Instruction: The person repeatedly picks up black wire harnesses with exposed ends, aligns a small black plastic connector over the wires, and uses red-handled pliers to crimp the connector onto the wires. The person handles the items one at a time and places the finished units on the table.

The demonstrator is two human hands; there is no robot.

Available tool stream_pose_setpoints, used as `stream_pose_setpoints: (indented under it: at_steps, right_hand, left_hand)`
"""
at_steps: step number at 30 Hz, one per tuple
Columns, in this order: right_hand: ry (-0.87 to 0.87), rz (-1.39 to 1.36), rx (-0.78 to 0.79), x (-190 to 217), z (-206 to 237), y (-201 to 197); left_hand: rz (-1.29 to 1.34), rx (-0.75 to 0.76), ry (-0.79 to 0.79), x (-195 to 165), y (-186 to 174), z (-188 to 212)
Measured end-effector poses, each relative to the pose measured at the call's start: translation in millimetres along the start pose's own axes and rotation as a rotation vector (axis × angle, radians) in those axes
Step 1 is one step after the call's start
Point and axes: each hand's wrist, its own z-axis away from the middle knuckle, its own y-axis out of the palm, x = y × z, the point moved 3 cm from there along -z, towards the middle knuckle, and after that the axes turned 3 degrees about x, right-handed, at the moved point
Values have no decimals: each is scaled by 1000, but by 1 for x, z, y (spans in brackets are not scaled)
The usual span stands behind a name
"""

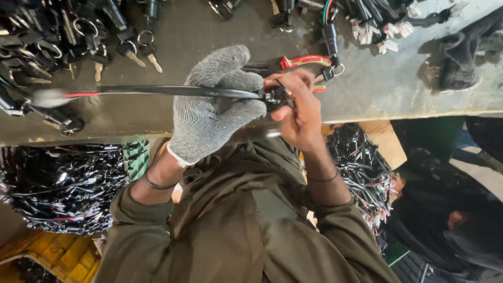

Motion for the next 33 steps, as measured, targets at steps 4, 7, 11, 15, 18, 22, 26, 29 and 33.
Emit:
stream_pose_setpoints:
  at_steps: [4, 7, 11, 15, 18, 22, 26, 29, 33]
  right_hand:
    - [-125, 10, -29, 8, -5, -5]
    - [-35, -11, 18, 9, 0, -10]
    - [-5, -51, 52, 8, 10, -11]
    - [63, -121, 83, 8, 13, -6]
    - [244, -371, 116, 3, 14, -2]
    - [412, -632, 191, -2, 17, 3]
    - [374, -837, 200, -2, 21, 10]
    - [251, -635, 114, -1, 19, 18]
    - [221, -652, 51, -10, 13, 26]
  left_hand:
    - [-404, 120, 208, -26, 9, -9]
    - [-372, 175, 77, -34, 9, -13]
    - [-336, 143, -97, -29, 9, -16]
    - [-610, 192, 278, -29, 11, -17]
    - [-600, 165, 312, -28, 13, -7]
    - [-787, 88, 347, -26, 20, 3]
    - [-512, 241, -428, 4, 10, -2]
    - [-325, 390, -101, 3, 9, -7]
    - [-296, 324, 255, -1, 7, -7]
